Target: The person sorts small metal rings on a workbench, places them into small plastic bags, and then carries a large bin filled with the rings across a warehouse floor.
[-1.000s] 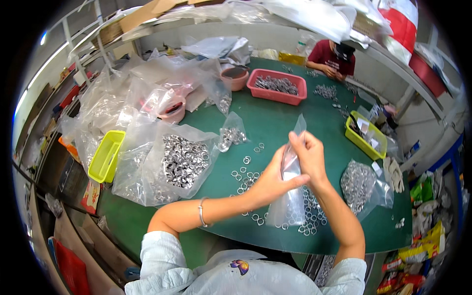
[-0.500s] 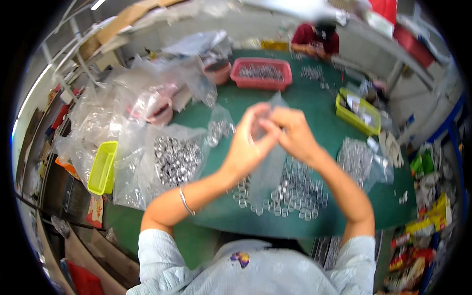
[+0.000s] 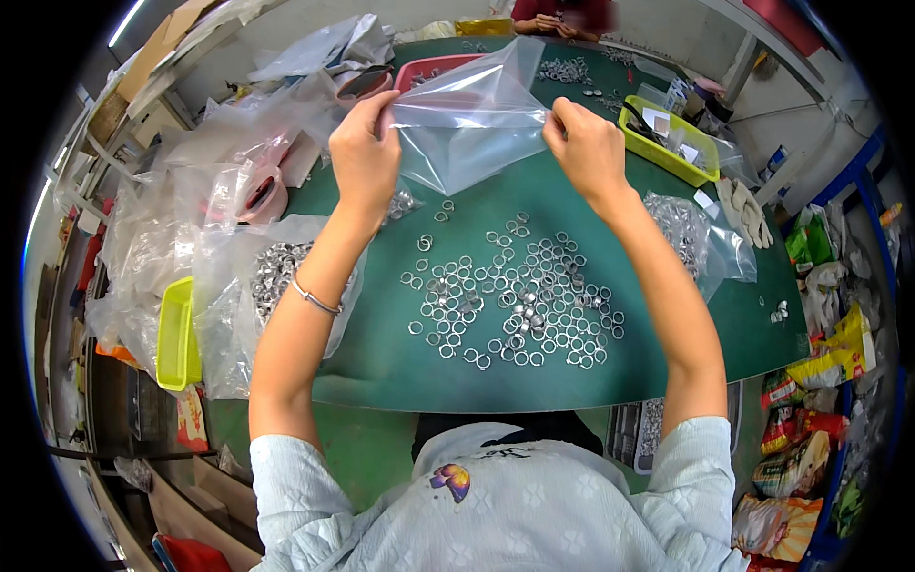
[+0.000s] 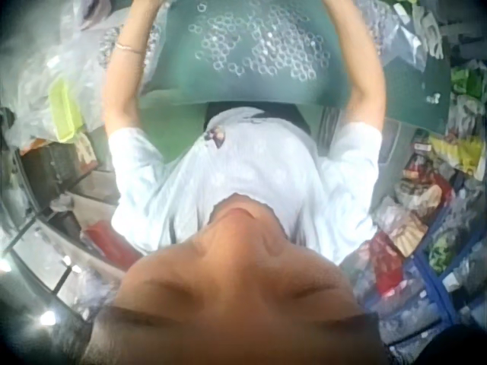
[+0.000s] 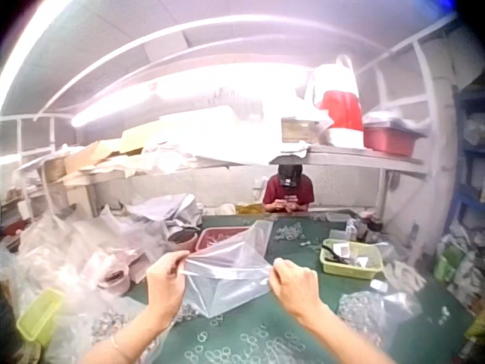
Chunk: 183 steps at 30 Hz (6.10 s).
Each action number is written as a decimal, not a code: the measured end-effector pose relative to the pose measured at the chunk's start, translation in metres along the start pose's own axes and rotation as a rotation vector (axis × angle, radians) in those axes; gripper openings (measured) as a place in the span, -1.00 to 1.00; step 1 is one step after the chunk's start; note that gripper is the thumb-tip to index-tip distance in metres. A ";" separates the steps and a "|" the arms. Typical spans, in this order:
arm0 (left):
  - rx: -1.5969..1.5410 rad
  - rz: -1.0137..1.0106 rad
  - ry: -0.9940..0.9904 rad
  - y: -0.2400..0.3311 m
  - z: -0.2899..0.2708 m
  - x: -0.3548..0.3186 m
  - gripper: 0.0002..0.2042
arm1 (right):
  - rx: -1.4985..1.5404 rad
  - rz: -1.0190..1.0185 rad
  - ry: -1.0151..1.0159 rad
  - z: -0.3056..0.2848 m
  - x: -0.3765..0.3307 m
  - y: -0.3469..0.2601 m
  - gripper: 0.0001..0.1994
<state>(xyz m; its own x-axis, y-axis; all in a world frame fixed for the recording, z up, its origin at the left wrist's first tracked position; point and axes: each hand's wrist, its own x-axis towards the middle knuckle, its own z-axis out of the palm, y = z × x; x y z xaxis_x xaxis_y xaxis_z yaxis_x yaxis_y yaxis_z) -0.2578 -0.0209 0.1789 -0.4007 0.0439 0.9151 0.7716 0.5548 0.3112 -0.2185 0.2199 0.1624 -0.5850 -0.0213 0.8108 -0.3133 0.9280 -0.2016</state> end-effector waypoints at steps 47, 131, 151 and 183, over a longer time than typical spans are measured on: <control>0.086 -0.092 -0.956 0.036 0.038 -0.192 -0.73 | 0.144 0.284 -0.774 -0.081 -0.244 0.003 -0.01; -2.124 -2.537 -0.174 0.169 -0.024 -0.348 -0.55 | 0.621 0.112 -0.869 -0.117 -0.291 -0.068 -0.56; -2.032 -2.522 -0.345 0.165 -0.023 -0.361 -0.61 | 0.946 0.286 -0.582 -0.098 -0.275 -0.073 -0.77; -1.687 -1.988 -0.966 0.136 -0.045 -0.385 -0.70 | 0.453 -0.131 -0.287 0.140 -0.029 -0.142 -0.88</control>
<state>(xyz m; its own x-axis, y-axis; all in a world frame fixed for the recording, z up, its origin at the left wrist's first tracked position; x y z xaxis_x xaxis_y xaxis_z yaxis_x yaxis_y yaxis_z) 0.0239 0.0004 -0.1193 -0.2663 0.8758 -0.4025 -0.9378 -0.1389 0.3182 -0.2620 0.0366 0.0903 -0.6799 -0.2850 0.6756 -0.6509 0.6590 -0.3770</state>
